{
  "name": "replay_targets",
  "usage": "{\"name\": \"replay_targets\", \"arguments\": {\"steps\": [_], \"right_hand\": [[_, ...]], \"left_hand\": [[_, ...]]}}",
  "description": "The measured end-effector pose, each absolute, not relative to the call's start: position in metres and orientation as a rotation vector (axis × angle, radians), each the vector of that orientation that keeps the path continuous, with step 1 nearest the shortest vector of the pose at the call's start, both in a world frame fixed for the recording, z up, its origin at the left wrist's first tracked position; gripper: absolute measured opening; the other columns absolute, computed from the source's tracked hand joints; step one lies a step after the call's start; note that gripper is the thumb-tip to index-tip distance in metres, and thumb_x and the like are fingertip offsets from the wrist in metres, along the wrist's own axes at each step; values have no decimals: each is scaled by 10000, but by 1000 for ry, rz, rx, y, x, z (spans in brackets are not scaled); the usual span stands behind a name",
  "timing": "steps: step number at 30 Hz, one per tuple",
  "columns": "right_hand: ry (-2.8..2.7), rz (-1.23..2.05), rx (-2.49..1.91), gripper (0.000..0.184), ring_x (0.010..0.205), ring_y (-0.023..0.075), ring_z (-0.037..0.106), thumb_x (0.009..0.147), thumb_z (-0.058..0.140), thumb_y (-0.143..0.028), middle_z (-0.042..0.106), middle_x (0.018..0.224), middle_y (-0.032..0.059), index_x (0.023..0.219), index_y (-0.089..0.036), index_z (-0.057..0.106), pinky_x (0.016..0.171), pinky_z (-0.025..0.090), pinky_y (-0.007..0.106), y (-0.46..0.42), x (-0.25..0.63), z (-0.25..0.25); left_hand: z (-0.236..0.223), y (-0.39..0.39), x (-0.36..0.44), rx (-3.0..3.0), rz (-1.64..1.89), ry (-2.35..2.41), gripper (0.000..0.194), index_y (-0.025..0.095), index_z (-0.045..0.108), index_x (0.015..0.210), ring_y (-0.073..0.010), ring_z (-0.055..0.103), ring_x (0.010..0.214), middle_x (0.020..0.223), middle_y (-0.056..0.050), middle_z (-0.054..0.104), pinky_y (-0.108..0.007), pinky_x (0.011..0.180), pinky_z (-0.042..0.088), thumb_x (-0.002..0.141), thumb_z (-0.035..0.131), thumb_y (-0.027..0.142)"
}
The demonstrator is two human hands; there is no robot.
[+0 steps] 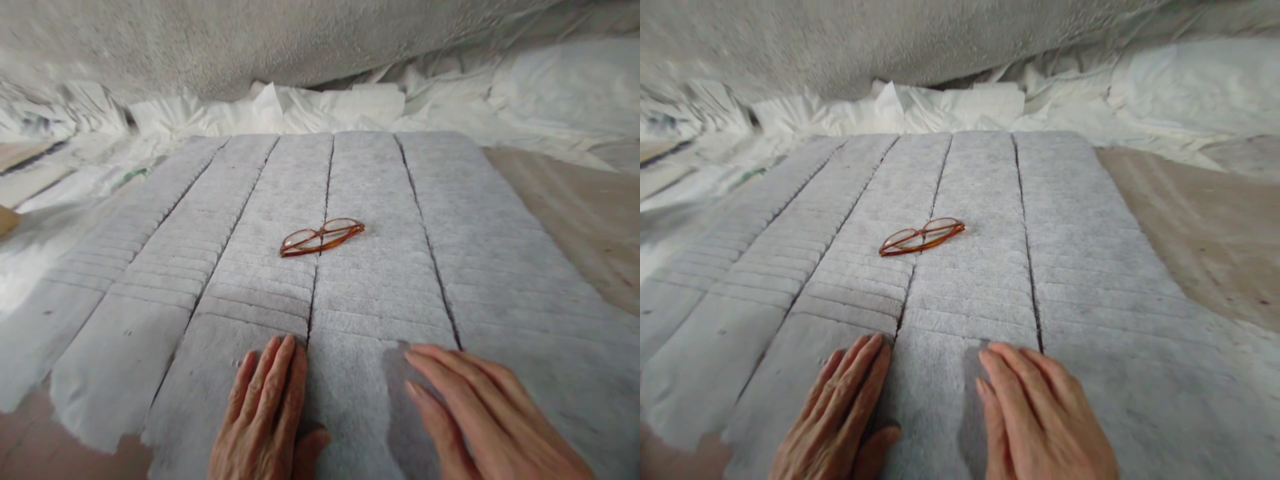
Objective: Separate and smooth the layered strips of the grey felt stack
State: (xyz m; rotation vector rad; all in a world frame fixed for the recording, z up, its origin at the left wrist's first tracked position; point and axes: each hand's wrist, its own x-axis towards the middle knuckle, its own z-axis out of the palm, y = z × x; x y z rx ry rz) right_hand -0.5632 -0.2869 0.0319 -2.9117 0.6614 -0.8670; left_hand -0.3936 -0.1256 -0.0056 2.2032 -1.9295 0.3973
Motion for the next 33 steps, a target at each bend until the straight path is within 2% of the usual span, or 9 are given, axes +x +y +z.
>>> {"name": "replay_targets", "arguments": {"steps": [7,10,12,15,17,21,24,28,33], "right_hand": [[584,-758,-3127,360,946,234,553,956,321,-271,626,1036,92,1050,-53,591,825,435,377,-321,-543,42],[403,-783,-3109,345,1000,243,541,956,326,-257,612,1086,95,1080,-58,579,874,399,393,-316,-540,33],[287,-813,-3072,307,979,235,557,947,331,-210,623,1067,93,1017,-82,601,864,394,390,-311,-540,27],[204,-824,-3074,310,940,243,575,924,318,-151,635,1031,114,885,-98,621,819,403,396,-307,-539,23],[158,-805,-3101,325,949,261,571,908,306,-125,633,1037,120,872,-95,627,807,405,409,-308,-539,22],[168,-702,-3175,350,989,264,557,897,291,-103,620,1076,115,954,-82,635,813,414,410,-310,-542,25],[328,-661,-3120,304,1014,236,545,909,345,-130,606,1115,94,1040,-74,614,840,427,379,-308,-545,29],[486,-777,-3068,278,969,222,554,921,386,-177,625,1053,104,1036,-48,604,846,429,371,-310,-549,37],[583,-731,-3145,304,950,244,548,924,368,-210,617,1051,123,1047,-43,590,819,442,408,-323,-555,38]], "left_hand": [[-5,-127,-394,2209,444,-1946,605,15,406,1273,-308,352,1262,1320,-201,448,-406,1082,199,850,432,447],[-6,-131,-397,2179,460,-1882,554,10,454,1221,-304,387,1241,1273,-201,494,-407,1054,242,887,350,439],[-7,-133,-398,2178,464,-1762,550,31,476,1207,-293,390,1244,1272,-182,504,-406,1047,257,897,306,452],[-6,-133,-398,2194,428,-1741,549,65,464,1239,-276,393,1247,1302,-147,491,-384,1046,269,879,360,466],[-4,-132,-396,2205,403,-1827,532,70,459,1249,-270,406,1237,1309,-138,489,-367,1043,272,864,417,436],[-1,-130,-391,2182,467,-1881,507,43,487,1203,-275,455,1187,1248,-161,538,-389,1056,232,872,389,414],[-3,-129,-388,2158,465,-1955,548,28,451,1235,-275,414,1222,1275,-165,514,-388,1090,180,857,423,424],[-4,-128,-386,2117,489,-2008,547,12,420,1257,-284,386,1246,1287,-169,502,-442,1111,143,839,468,361],[1,-134,-391,2093,485,-2053,485,47,434,1249,-284,381,1252,1288,-143,508,-467,1108,147,835,470,297]]}}
